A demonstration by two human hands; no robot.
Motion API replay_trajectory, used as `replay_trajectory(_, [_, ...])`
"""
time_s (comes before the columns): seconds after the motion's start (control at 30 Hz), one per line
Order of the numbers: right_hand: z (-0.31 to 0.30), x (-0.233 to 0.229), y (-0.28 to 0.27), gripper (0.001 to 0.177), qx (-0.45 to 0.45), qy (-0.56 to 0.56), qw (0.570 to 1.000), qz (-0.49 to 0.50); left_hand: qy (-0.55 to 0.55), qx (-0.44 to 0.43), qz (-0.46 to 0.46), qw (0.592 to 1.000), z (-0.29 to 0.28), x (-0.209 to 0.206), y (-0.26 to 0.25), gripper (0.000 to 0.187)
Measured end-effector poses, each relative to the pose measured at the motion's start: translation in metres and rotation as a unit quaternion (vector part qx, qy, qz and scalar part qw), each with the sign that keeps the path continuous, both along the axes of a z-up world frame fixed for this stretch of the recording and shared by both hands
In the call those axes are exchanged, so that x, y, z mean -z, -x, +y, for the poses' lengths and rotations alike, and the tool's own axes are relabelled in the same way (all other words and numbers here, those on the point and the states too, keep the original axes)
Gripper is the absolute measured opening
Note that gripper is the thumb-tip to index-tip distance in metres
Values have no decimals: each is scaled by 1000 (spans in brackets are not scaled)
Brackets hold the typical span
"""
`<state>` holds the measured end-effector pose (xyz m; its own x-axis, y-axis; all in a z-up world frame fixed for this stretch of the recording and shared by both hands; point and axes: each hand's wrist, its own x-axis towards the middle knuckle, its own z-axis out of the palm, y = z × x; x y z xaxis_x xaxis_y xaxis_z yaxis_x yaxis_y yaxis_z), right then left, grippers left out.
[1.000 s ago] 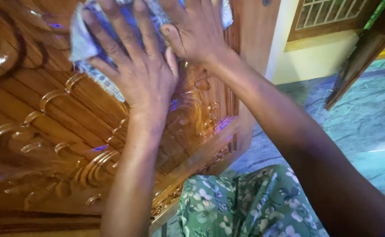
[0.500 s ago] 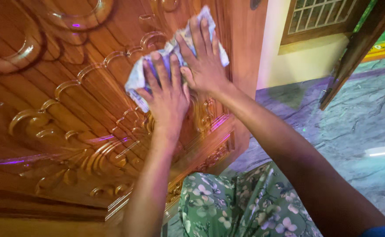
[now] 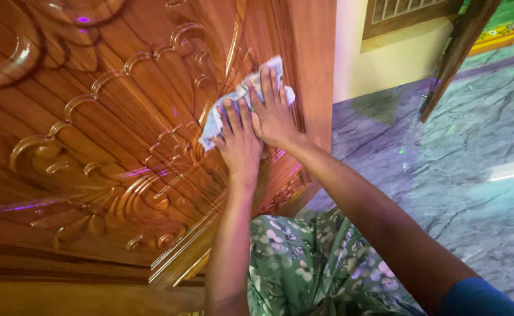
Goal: The person sits on the floor and wipes a large, ornately carved wooden door using a patterned cloth. They systematically clean the surface, moving from the upper sections down to the lower panels, ensuring the entire visible area is wiped.
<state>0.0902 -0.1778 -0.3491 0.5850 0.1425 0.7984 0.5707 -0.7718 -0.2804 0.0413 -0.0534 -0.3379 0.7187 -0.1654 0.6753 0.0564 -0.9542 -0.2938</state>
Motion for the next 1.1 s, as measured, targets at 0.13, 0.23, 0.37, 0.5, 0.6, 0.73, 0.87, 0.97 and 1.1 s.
replay_trajectory(0.13, [-1, 34, 5, 78, -6, 13, 999, 42, -27, 7, -25, 999, 3, 37, 3, 58])
replay_trajectory(0.23, [0, 51, 10, 77, -6, 2, 998, 56, -30, 8, -6, 1000, 1, 53, 7, 58])
replay_trajectory(0.37, [-2, 70, 15, 75, -4, 18, 997, 76, -34, -3, 21, 999, -5, 65, 21, 58])
replay_trajectory(0.5, [-3, 88, 25, 72, 1, 34, 994, 105, -31, 3, 37, 999, -8, 79, 36, 60])
replay_trajectory(0.6, [-1, 96, 32, 75, -13, 25, 992, 120, -49, -6, 49, 998, -5, 93, 42, 63])
replay_trajectory(0.73, [13, 111, 52, 67, -24, -13, 991, 133, -22, 10, 117, 993, 6, 125, 47, 66])
replay_trajectory(0.87, [21, 128, 75, 66, -27, -12, 989, 145, -12, 32, 75, 997, 18, 166, 51, 60])
replay_trajectory(0.97, [24, 135, 80, 66, -22, 15, 984, 177, -47, 12, 77, 996, 20, 182, 58, 62])
replay_trajectory(1.1, [27, 150, 83, 69, -34, 53, 971, 232, -42, 33, 122, 991, 23, 189, 64, 68])
